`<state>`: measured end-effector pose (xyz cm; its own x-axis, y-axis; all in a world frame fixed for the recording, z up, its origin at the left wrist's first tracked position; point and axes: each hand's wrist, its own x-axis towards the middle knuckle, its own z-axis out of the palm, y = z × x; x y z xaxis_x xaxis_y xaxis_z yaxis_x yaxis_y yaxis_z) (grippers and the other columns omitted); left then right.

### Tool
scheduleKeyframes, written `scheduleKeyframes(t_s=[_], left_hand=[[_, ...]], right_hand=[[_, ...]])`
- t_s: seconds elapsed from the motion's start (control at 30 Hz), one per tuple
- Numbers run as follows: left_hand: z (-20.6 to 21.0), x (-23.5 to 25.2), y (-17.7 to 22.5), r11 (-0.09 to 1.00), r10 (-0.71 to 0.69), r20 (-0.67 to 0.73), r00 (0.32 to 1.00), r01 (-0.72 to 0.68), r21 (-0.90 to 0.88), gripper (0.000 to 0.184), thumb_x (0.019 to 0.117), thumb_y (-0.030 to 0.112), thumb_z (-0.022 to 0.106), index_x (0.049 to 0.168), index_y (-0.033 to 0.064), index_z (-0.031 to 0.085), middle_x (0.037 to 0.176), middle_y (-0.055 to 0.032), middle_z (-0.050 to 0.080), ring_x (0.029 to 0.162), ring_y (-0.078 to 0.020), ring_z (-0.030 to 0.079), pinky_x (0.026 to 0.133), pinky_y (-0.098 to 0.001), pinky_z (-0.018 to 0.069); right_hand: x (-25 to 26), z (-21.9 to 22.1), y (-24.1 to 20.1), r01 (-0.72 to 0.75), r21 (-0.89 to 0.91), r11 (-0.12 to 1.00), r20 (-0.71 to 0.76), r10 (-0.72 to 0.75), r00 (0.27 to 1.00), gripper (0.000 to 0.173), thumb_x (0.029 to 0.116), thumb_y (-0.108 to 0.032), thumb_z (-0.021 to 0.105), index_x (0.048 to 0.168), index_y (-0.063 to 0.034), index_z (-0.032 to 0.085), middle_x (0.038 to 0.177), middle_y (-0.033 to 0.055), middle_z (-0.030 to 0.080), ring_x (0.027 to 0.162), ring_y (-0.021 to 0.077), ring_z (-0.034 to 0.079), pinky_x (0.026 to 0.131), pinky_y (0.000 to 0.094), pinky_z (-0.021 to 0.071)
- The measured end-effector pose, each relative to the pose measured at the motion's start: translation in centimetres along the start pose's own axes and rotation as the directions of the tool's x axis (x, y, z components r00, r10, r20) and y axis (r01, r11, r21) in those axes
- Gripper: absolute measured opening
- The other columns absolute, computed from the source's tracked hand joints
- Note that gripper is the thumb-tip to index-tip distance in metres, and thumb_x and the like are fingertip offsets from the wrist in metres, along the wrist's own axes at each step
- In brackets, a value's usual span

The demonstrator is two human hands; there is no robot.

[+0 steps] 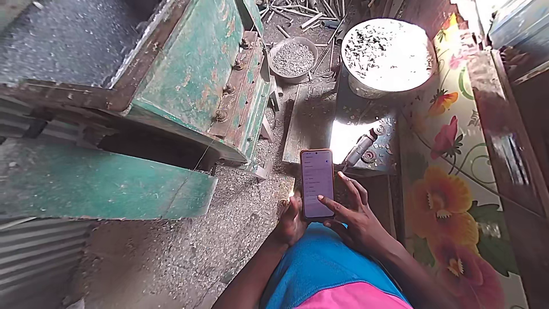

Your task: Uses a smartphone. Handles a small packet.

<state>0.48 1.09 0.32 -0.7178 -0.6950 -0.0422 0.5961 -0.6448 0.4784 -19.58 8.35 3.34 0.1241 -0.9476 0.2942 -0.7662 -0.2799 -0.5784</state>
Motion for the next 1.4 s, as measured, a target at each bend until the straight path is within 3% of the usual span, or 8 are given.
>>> scheduleKeyframes(t_s=[0.23,0.3,0.47,0.6,0.8,1.4], left_hand=[[0.0,0.1,0.2,1.0,-0.002,0.014,1.0,0.002,0.005,0.092,0.0906,0.065,0.063,0.158,0.0156,0.024,0.146,-0.0129,0.056,0.132,-0.0315,0.058,0.106,-0.0533,0.0512],[0.0,0.2,0.3,1.0,0.0,0.023,1.0,0.0,0.002,0.092,0.0911,0.065,0.062,0.158,0.0158,0.023,0.147,-0.0138,0.055,0.131,-0.0326,0.059,0.104,-0.0537,0.0526],[0.0,0.3,0.3,1.0,-0.001,0.042,0.999,0.002,-0.021,0.09,0.0922,0.063,0.062,0.158,0.0157,0.023,0.146,-0.0163,0.056,0.126,-0.0373,0.062,0.097,-0.0559,0.0571],[0.0,0.3,0.4,1.0,-0.007,0.042,0.999,0.008,-0.018,0.089,0.0927,0.063,0.061,0.158,0.0166,0.023,0.146,-0.0177,0.056,0.123,-0.0401,0.063,0.094,-0.0571,0.0586],[-0.3,0.4,0.2,1.0,-0.017,0.034,0.999,0.017,0.001,0.092,0.0913,0.066,0.061,0.159,0.0183,0.021,0.145,-0.0196,0.055,0.122,-0.0426,0.064,0.091,-0.0584,0.0592],[-0.4,0.3,-0.2,0.999,-0.034,0.039,0.999,0.034,-0.014,0.091,0.0919,0.065,0.061,0.16,0.0197,0.02,0.147,-0.0196,0.054,0.124,-0.0426,0.062,0.091,-0.0598,0.0588]], right_hand=[[0.1,-0.1,-0.1,-0.006,-0.008,1.0,-0.01,0.006,1.0,0.044,0.1011,-0.055,0.054,0.143,-0.0418,0.056,0.165,0.0203,0.027,0.154,0.034,0.024,0.123,0.0509,0.0266],[0.3,-0.2,-0.2,0.019,0.041,0.999,-0.07,-0.016,0.997,0.046,0.1,-0.053,0.059,0.144,-0.0391,0.056,0.165,0.0164,0.028,0.153,0.0296,0.025,0.123,0.047,0.0269],[0.2,0.0,0.0,0.024,0.109,0.994,-0.192,-0.003,0.981,0.042,0.0999,-0.05,0.06,0.137,-0.03,0.06,0.159,0.0109,0.038,0.147,0.0245,0.035,0.118,0.0397,0.0352],[-0.3,0.4,0.3,-0.017,0.198,0.98,-0.195,0.056,0.979,0.038,0.1005,-0.048,0.061,0.13,-0.024,0.065,0.152,0.0102,0.047,0.141,0.0215,0.044,0.114,0.0365,0.0422],[-0.8,0.5,0.7,-0.058,0.281,0.958,-0.181,0.113,0.977,0.04,0.1018,-0.044,0.06,0.13,-0.0162,0.067,0.143,0.0124,0.054,0.128,0.0177,0.055,0.106,0.033,0.0496],[-1.4,0.8,0.9,-0.058,0.334,0.941,-0.188,0.127,0.974,0.039,0.1011,-0.039,0.062,0.129,-0.0118,0.067,0.135,0.0098,0.061,0.13,0.0175,0.055,0.109,0.0334,0.0488]])
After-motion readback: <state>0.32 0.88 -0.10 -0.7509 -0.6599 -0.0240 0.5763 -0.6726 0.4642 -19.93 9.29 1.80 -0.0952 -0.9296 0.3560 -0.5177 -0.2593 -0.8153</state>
